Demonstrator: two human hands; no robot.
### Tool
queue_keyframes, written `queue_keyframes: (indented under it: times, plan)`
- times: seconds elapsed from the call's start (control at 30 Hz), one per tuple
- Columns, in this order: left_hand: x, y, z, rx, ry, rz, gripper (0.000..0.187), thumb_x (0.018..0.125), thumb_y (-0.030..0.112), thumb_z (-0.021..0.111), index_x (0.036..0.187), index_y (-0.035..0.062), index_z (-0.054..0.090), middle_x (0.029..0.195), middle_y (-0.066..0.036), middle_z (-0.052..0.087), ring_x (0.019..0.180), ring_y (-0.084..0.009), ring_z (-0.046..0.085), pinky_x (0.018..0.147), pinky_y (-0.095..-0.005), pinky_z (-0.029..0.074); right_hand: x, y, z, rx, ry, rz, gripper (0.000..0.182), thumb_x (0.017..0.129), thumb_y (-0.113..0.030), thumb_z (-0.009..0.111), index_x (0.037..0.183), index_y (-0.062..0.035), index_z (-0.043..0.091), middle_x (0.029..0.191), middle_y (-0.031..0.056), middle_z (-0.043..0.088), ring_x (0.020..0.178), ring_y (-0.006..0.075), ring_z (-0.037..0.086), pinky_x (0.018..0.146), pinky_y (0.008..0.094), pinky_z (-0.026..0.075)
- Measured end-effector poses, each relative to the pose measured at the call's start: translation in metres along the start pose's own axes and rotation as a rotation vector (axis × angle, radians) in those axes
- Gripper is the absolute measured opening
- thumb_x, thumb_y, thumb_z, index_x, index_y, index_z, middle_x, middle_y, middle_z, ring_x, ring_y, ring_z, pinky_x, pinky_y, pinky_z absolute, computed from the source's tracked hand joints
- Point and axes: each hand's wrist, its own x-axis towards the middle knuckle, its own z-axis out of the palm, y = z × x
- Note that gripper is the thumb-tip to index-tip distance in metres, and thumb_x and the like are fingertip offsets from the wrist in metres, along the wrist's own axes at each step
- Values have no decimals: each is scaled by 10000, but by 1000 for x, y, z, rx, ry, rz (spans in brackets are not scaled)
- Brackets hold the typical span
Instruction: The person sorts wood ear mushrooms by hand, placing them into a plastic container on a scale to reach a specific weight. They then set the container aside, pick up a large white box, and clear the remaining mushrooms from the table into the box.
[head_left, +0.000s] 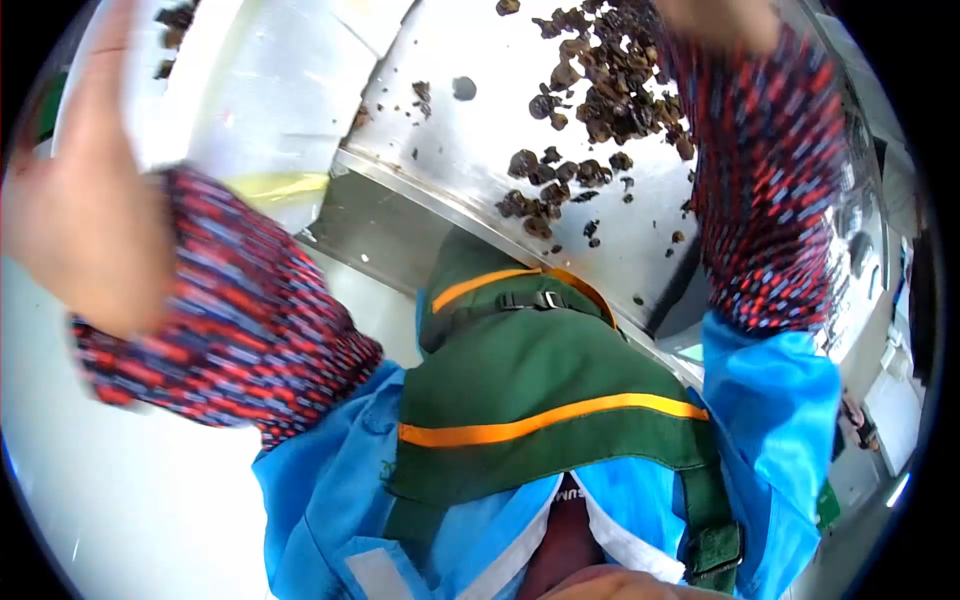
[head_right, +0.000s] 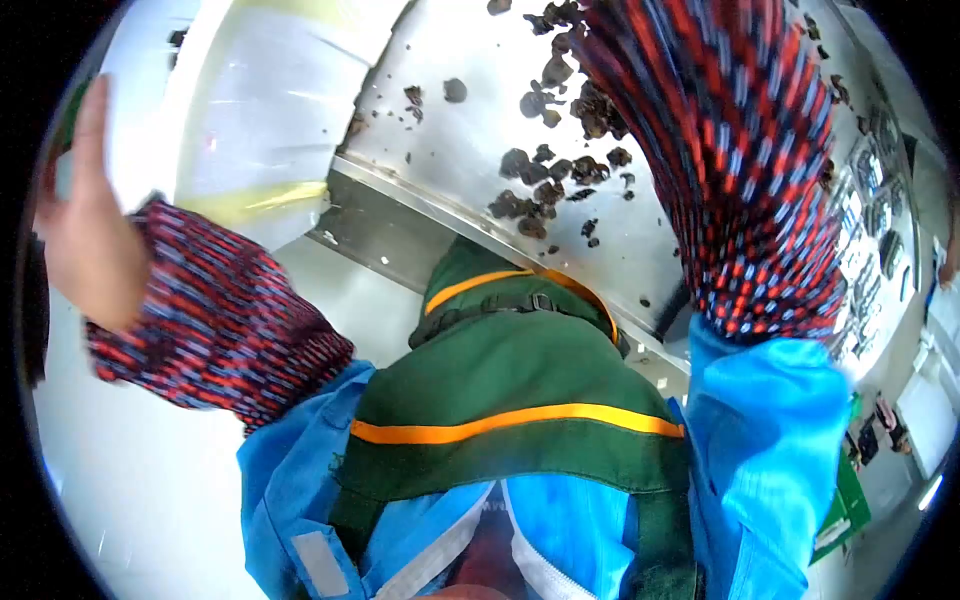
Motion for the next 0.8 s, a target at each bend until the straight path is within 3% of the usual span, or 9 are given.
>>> queue_keyframes:
  times: [0.07, 0.13, 0.27, 0.37, 0.43, 0.53, 0.63, 0.7, 0.8]
  plan:
    - [-42, 91, 18, -613, 40, -48, 631, 714, 153, 687, 1279, 73, 418, 1173, -187, 495, 1031, -326, 517, 889, -396, 432, -79, 66, -54, -87, 178, 326, 336, 839, -133, 576, 1139, 9, 524, 1086, 83, 580, 917, 178, 574, 797, 290, 476]
    - [-82, 201, 61, -850, -353, 34, 715, 713, 267, 701, 1300, 31, 369, 1231, -235, 425, 1073, -379, 464, 930, -423, 384, -225, 171, -113, -341, 104, 713, 369, 788, -113, 637, 1143, -45, 559, 1035, 64, 612, 870, 148, 588, 776, 266, 464]
    - [-120, 275, 86, -1060, -824, 2, 746, 711, 182, 699, 1327, 3, 318, 1195, -273, 447, 1080, -413, 440, 924, -451, 385, -387, 133, -95, -282, 267, 1061, 537, 788, -110, 622, 1274, -35, 407, 1208, 177, 480, 1027, 214, 535, 852, 324, 455]
    - [-150, 328, 133, -1176, -673, -131, 705, 654, 134, 737, 1279, 121, 412, 1143, -232, 404, 1085, -404, 421, 948, -421, 386, -380, 117, -92, -510, 381, 1132, 569, 771, -129, 635, 1288, -85, 402, 1210, 178, 418, 961, 214, 523, 861, 327, 451]
    - [-142, 346, 162, -1369, -568, -154, 417, 693, 33, 654, 1096, 64, 551, 1033, -152, 499, 827, -275, 574, 737, -321, 491, -357, 134, -109, -611, 434, 1064, 621, 743, -152, 655, 1305, -119, 395, 1224, 224, 356, 897, 239, 508, 871, 334, 435]
    - [-81, 352, 152, -1462, -499, -158, 310, 703, -8, 613, 1006, 57, 601, 822, -75, 580, 743, -209, 587, 687, -299, 490, -311, 181, -161, -779, 493, 881, 574, 739, -232, 669, 1262, -118, 461, 1226, 250, 363, 1094, 341, 407, 937, 377, 374]
    - [-51, 373, 158, -1394, -522, -150, 663, 671, 64, 689, 1274, 83, 412, 1111, -184, 478, 955, -294, 533, 793, -331, 478, -271, 232, -204, -967, 575, 848, 511, 751, -410, 639, 1181, -148, 554, 1238, 312, 378, 1172, 414, 366, 983, 426, 330]
    - [-40, 396, 163, -1393, -583, -87, 893, 626, 95, 740, 1370, 100, 247, 1186, -230, 387, 1052, -351, 471, 873, -360, 450, -239, 237, -195, -906, 327, 1104, 498, 737, -460, 640, 1138, -170, 585, 1250, 308, 382, 1137, 429, 402, 969, 431, 348]
    - [-23, 419, 162, -1546, -727, -207, 919, 575, 72, 764, 1356, 106, 280, 1157, -202, 408, 1053, -332, 479, 925, -370, 424, -216, 235, -142, -273, 314, 1156, 455, 797, -407, 609, 1107, -75, 581, 1191, 191, 486, 1072, 297, 489, 906, 354, 405]
